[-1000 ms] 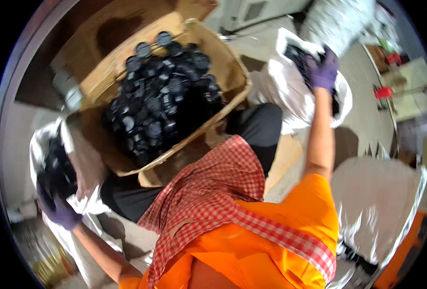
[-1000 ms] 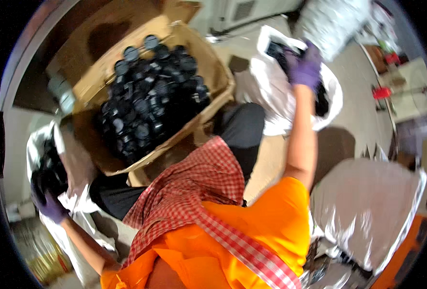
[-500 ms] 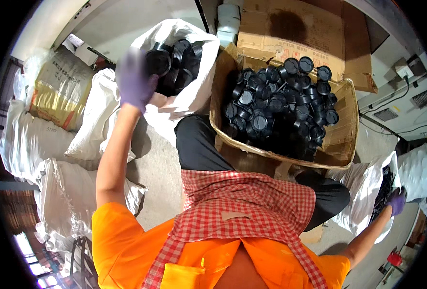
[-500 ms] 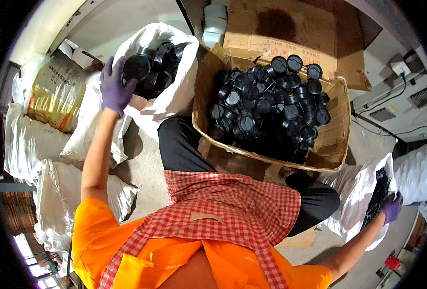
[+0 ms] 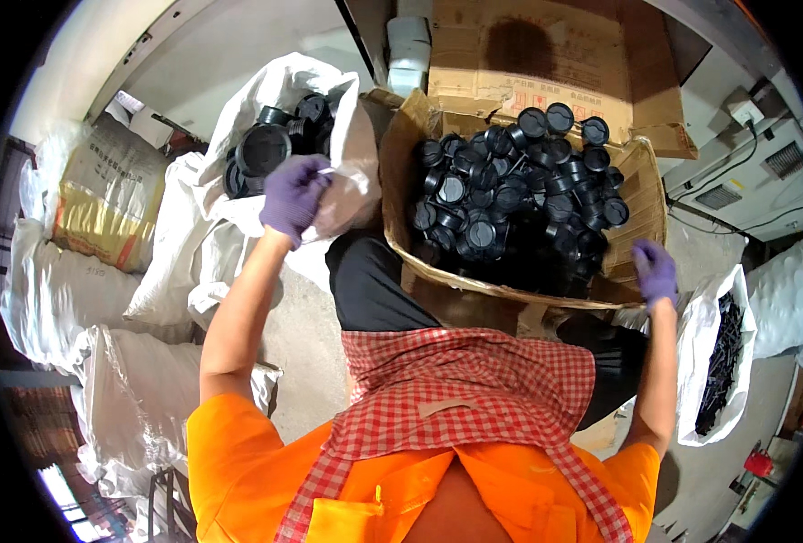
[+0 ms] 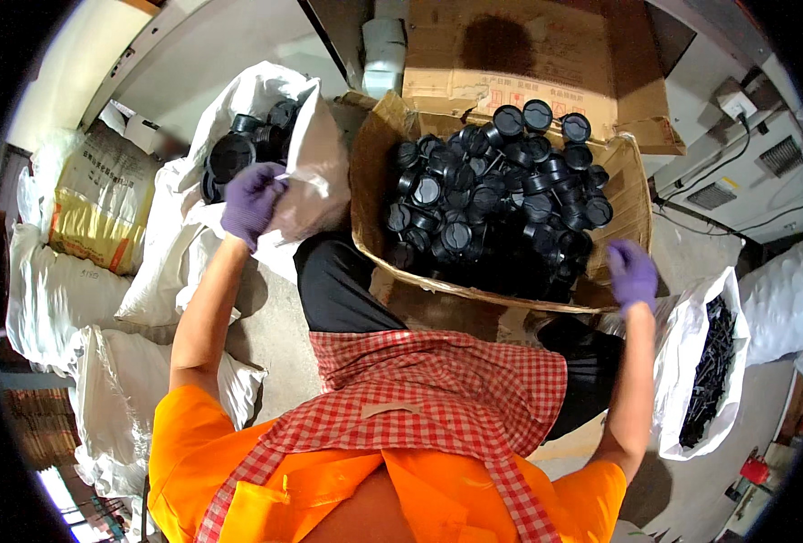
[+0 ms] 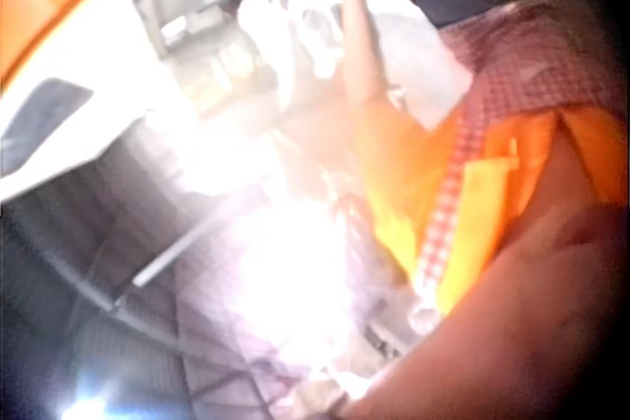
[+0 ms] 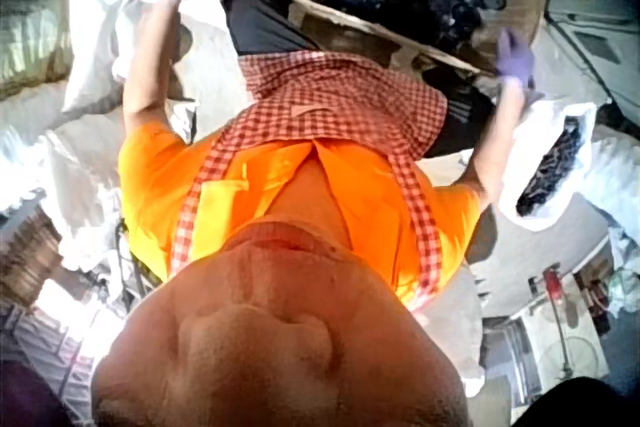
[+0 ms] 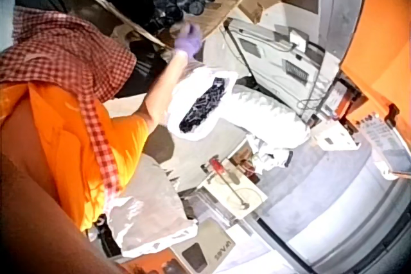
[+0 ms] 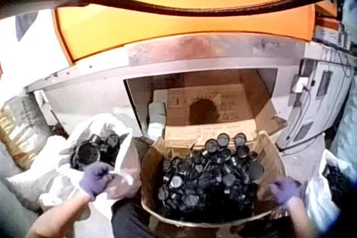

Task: The person sorts black plastic round parts by hand from a cardboard box into different white bags.

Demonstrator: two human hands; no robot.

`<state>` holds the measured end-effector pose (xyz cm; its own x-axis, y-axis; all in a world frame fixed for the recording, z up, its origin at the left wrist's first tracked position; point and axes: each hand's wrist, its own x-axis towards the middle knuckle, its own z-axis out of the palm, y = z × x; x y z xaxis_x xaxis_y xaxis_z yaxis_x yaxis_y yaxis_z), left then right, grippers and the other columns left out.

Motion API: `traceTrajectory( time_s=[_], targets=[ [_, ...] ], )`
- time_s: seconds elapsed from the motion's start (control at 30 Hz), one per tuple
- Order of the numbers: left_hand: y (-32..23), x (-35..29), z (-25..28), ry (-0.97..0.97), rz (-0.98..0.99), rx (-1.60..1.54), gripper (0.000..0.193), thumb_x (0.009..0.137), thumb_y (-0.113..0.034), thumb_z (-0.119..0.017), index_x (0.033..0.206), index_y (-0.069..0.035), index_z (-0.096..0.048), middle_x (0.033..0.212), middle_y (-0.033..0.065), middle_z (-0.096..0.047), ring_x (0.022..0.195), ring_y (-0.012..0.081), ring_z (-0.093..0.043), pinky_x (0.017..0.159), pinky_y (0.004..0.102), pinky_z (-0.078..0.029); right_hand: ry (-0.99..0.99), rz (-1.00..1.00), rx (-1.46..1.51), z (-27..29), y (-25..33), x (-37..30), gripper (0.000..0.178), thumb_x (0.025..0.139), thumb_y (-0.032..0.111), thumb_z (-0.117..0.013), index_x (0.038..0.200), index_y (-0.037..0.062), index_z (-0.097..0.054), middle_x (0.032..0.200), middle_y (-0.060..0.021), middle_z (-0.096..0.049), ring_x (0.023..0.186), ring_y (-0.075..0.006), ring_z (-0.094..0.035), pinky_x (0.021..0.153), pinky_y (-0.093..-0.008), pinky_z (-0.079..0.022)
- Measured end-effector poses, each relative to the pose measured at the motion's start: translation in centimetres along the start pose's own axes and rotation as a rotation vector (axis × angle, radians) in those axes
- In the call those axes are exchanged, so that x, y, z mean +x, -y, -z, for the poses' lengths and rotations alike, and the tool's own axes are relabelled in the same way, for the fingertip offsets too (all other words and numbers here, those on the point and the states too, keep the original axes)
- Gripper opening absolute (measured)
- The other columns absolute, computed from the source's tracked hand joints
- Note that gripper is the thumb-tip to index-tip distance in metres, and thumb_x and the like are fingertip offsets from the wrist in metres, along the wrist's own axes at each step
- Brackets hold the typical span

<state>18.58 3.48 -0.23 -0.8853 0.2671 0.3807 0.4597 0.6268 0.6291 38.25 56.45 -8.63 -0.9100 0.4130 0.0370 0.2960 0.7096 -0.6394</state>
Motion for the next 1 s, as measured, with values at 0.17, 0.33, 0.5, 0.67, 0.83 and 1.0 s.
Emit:
traceTrajectory(
  time_s=[0.17, 0.33, 0.5, 0.67, 0.83, 1.0],
  targets=[
    [-3.8, 0.5, 0.5, 0.287, -0.260, 0.186, 0.015, 0.074, -0.003, -0.063, 0.089, -0.002, -0.062, 0.079, 0.0134, -0.059, 0.073, 0.0313, -0.058, 0.067, 0.0335, -0.047, 0.169, 0.499, 0.233, -11.6, 11.7, 6.8, 0.023, 0.084, 0.018, -0.057, 0.099, 0.0012, -0.062, 0.089, -0.0067, -0.064, 0.082, -0.0158, -0.060, 0.075, -0.0281, -0.047],
    [-0.1, 4.6, 7.8, -0.249, 0.149, -0.099, 0.022, 0.082, -0.014, -0.062, 0.099, -0.001, -0.063, 0.095, 0.0113, -0.064, 0.084, 0.0212, -0.061, 0.078, 0.0294, -0.047, 0.455, 0.349, 0.541, -18.9, 25.6, 12.7, 0.040, 0.083, 0.035, -0.056, 0.103, 0.0011, -0.063, 0.103, -0.0136, -0.063, 0.097, -0.0250, -0.059, 0.086, -0.0329, -0.044],
    [18.5, 5.8, 19.3, -0.433, 0.426, 0.295, 0.047, 0.085, -0.038, -0.055, 0.113, -0.001, -0.057, 0.108, 0.0158, -0.061, 0.098, 0.0244, -0.056, 0.088, 0.0343, -0.043, 0.539, -0.065, 0.615, -24.6, 38.0, 16.9, 0.084, 0.078, 0.051, -0.060, 0.140, 0.0069, -0.023, 0.133, -0.0210, -0.041, 0.119, -0.0305, -0.043, 0.095, -0.0381, -0.037],
    [25.1, 4.3, 15.2, -0.065, 0.907, -0.792, 0.039, 0.085, -0.037, -0.057, 0.104, -0.003, -0.060, 0.098, 0.0113, -0.063, 0.085, 0.0214, -0.058, 0.075, 0.0355, -0.047, 0.600, 0.037, 0.660, -33.6, 36.1, 21.8, 0.077, 0.072, 0.035, -0.073, 0.131, 0.0012, -0.036, 0.123, -0.0190, -0.048, 0.111, -0.0260, -0.048, 0.093, -0.0362, -0.038],
    [21.2, 3.5, 14.1, -0.424, 0.866, -0.683, 0.019, 0.080, -0.020, -0.060, 0.083, -0.001, -0.062, 0.073, 0.0077, -0.059, 0.064, 0.0180, -0.055, 0.058, 0.0319, -0.045, 0.411, 0.005, 0.843, -28.2, 42.0, 15.8, 0.060, 0.068, 0.003, -0.070, 0.121, -0.0012, -0.043, 0.105, -0.0161, -0.058, 0.097, -0.0238, -0.055, 0.082, -0.0317, -0.045],
    [24.7, 3.6, 27.6, -0.607, 0.750, -0.192, 0.031, 0.078, -0.021, -0.064, 0.098, 0.002, -0.065, 0.090, 0.0128, -0.066, 0.080, 0.0200, -0.058, 0.075, 0.0322, -0.044, 0.376, 0.180, 1.215, -22.8, 46.5, 15.1, 0.042, 0.072, 0.002, -0.067, 0.110, -0.0050, -0.050, 0.092, -0.0167, -0.062, 0.080, -0.0232, -0.061, 0.074, -0.0282, -0.049]
  ],
)
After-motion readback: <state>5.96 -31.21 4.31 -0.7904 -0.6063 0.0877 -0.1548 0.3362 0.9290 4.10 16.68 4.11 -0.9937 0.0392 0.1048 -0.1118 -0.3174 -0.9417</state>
